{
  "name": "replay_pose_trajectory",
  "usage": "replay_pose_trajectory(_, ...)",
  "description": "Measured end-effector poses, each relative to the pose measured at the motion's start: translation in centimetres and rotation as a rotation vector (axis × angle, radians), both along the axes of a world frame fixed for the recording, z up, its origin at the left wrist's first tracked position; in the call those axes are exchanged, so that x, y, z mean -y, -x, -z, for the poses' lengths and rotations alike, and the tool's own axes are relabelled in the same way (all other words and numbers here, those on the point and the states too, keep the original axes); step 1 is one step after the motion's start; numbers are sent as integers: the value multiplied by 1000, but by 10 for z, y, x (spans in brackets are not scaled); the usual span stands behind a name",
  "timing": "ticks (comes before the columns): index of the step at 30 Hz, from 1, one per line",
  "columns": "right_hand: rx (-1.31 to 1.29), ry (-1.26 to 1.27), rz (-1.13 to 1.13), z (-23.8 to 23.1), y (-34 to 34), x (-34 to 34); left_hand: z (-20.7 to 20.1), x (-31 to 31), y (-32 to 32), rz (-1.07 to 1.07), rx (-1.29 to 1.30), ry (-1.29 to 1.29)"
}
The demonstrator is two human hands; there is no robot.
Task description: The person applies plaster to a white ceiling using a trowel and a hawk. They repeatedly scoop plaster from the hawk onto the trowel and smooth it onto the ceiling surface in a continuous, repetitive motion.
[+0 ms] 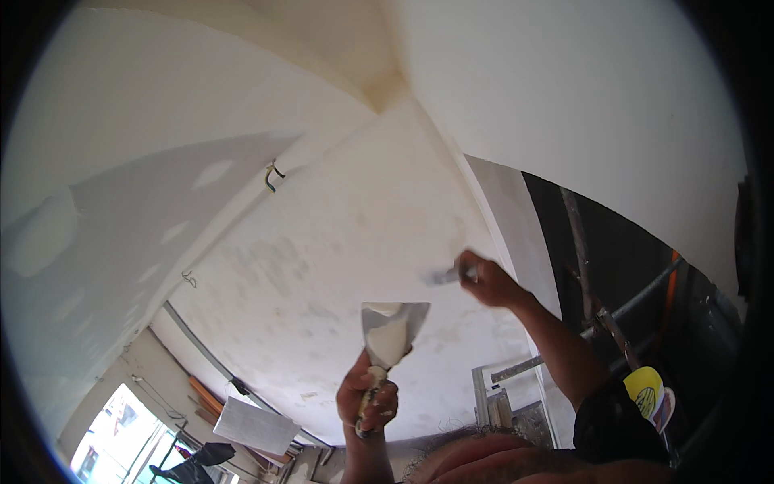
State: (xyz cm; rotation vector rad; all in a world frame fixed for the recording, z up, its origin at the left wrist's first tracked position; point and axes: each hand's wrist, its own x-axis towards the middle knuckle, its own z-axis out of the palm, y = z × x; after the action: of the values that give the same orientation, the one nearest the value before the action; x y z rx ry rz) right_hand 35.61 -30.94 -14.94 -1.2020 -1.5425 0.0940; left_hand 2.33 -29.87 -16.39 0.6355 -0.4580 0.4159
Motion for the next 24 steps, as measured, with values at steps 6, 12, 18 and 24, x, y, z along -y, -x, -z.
replay_pose_trajectory(6, -44, -592, 207, -192, 27, -2, 6, -12, 19, -148, -24, 136)
replay_pose_trajectory(12, -13, -675, 337, -375, 38, -14, 25, -30, 19, -125, -133, 163)
replay_pose_trajectory(18, 133, -521, 394, -419, 59, -37, 39, -42, 24, -165, -162, 179)
replay_pose_trajectory(24, 212, -506, 385, -429, 69, -51, 37, -42, 24, -171, -142, 195)
